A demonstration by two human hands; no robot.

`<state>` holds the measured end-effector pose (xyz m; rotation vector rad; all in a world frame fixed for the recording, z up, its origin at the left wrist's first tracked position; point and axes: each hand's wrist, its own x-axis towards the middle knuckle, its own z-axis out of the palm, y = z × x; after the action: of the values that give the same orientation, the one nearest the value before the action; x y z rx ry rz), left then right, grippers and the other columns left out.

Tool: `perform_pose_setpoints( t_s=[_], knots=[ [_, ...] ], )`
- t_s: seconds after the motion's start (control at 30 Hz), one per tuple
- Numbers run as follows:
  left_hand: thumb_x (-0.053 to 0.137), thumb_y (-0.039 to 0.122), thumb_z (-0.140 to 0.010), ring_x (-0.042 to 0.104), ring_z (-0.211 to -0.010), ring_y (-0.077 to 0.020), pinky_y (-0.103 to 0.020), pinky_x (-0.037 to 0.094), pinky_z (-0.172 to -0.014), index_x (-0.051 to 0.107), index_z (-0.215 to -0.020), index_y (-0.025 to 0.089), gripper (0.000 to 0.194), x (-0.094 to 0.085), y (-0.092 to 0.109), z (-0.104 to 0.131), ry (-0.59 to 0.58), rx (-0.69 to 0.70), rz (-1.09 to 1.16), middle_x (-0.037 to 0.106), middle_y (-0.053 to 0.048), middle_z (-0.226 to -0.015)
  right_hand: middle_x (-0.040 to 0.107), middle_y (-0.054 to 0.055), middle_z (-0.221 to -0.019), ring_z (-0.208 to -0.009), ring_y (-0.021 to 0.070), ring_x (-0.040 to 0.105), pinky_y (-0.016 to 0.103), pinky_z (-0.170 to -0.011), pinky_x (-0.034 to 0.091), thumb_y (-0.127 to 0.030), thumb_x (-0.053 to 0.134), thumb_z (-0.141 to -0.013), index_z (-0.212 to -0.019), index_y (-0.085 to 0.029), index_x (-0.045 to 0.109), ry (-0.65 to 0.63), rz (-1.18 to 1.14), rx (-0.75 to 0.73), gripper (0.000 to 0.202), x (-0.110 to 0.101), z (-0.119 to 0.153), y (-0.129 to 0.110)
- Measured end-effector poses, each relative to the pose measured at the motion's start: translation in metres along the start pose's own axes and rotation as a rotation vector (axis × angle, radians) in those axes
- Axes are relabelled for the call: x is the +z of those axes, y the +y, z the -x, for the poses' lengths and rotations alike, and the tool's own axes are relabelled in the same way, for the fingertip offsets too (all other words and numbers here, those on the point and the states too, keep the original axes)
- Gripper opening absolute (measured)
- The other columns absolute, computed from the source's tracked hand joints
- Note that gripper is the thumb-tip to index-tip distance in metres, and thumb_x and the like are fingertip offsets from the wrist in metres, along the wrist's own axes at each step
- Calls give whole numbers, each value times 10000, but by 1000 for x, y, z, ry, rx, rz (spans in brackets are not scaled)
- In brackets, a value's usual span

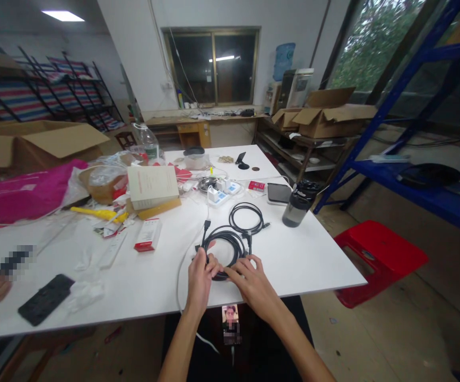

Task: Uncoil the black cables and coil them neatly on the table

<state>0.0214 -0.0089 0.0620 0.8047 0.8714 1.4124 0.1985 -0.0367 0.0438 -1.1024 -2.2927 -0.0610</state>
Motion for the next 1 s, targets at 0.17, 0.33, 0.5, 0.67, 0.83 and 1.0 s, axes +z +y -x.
perform_pose_setpoints(
  t_s=[0.17, 0.33, 0.5, 0.67, 0.83, 1.0],
  knots=[
    [720, 507, -944, 646, -945, -285, -469, 520, -950, 708, -1245, 181, 444, -52, -22, -23, 97, 310, -881, 689, -70, -939, 711, 69, -1062, -1106, 250, 612, 495, -1123, 374, 15, 562, -981, -1302, -201, 659, -76, -49, -22, 399, 35, -2, 23],
    [625, 353, -1008, 624, -1161, -333, -568, 472, -1080, 592, -1468, 187, 491, -72, -41, -26, 120, 506, -1180, 671, -144, -1187, 668, 76, -1066, -1081, 248, 590, 507, -1099, 427, -133, 566, -1056, -1280, -211, 663, -71, -216, 39, 256, 43, -2, 24],
    [599, 246, -1036, 532, -1375, -361, -594, 446, -1145, 581, -1494, 212, 459, -71, -47, -24, 89, 619, -1323, 553, -185, -1436, 610, 137, -1259, -1185, 297, 571, 519, -1045, 508, -339, 660, -1053, -1319, -238, 669, -49, -255, 120, 285, 45, 0, 25],
    [607, 159, -1035, 560, -1329, -322, -547, 479, -1132, 717, -1268, 252, 274, -67, -38, -19, -96, 696, -1337, 610, -133, -1412, 630, 122, -1305, -1233, 295, 601, 517, -1082, 530, -392, 703, -1029, -1303, -276, 664, 8, -455, 247, 300, 47, -3, 34],
    [653, 133, -1018, 567, -1317, -317, -553, 470, -1150, 709, -1268, 235, 276, -63, -35, -12, -179, 746, -1325, 645, -132, -1385, 677, 119, -1271, -1250, 287, 621, 495, -1092, 526, -343, 555, -1095, -1296, -268, 638, 177, -402, 363, 230, 42, -22, 90],
    [658, 101, -1012, 601, -1253, -298, -522, 494, -1102, 702, -1260, 223, 280, -65, -33, -11, -116, 782, -1291, 673, -127, -1312, 708, 138, -1217, -1146, 323, 642, 498, -1013, 523, -454, 676, -1031, -1264, -215, 658, -70, -100, 301, 335, 42, -38, 162]
  ],
)
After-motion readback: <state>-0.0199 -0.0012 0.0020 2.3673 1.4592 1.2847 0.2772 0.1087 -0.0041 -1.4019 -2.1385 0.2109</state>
